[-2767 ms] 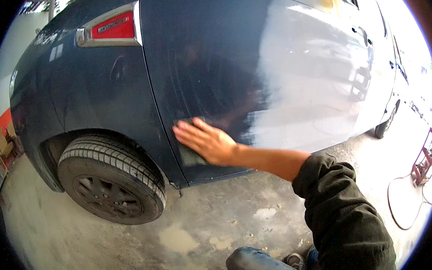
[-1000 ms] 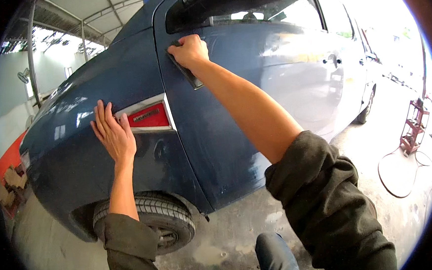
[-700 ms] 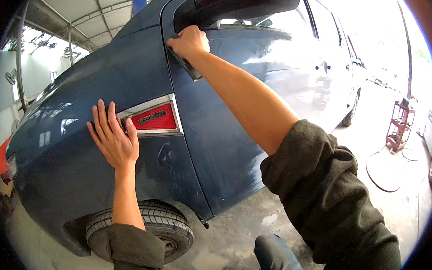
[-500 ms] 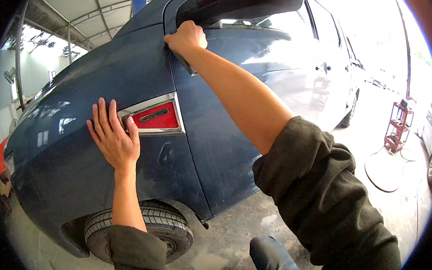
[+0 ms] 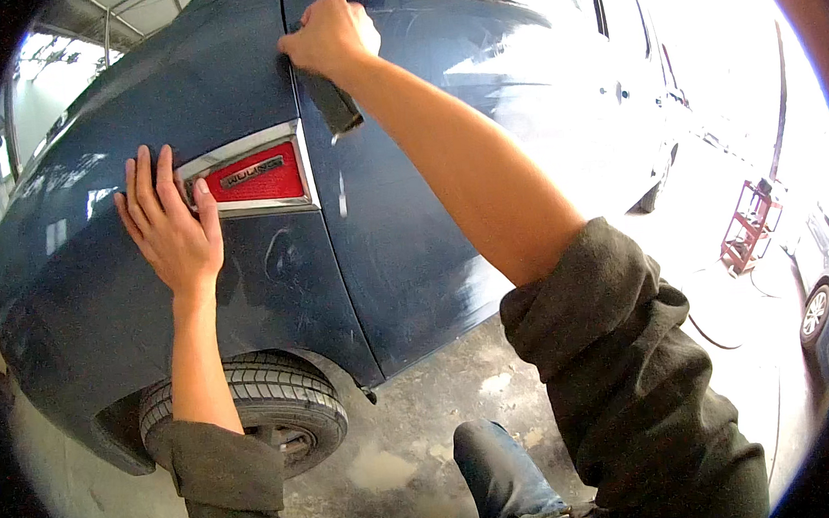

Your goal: The person sands the rear quarter panel and door area of a blue car using a sanding block, repeatedly dipping it into a bucket of water. The person works around the taillight and side mirror, smoothing the surface in preparation for further bodywork.

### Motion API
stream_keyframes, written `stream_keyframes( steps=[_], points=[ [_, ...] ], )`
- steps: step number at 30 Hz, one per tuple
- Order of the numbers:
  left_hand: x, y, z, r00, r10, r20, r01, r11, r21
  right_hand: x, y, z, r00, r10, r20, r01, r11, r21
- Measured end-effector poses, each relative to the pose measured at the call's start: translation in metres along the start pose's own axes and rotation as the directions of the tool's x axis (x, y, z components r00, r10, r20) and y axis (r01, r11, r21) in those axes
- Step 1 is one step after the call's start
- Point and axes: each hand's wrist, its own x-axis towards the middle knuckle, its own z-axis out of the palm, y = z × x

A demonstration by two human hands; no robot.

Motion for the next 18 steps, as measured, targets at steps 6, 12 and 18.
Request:
stream_keyframes(
  steps=[6,12,18],
  points=[
    [0.001,0.006,0.002,1.000,-0.012,-0.003,0.012,1.000,0.002,-0.058,0.011,-0.016,0.987,0.071,0.147,-0.087,0.991,0.106],
    [-0.003,0.004,0.005,1.000,0.000,-0.018,0.000,1.000,0.020,-0.090,0.017,-0.018,0.991,-0.012,0.130,-0.006,0.991,0.135],
    [-0.006,0.002,0.007,1.000,0.013,-0.025,-0.011,0.999,0.041,-0.132,0.029,-0.015,0.983,0.010,0.185,-0.041,0.986,0.163]
  ],
)
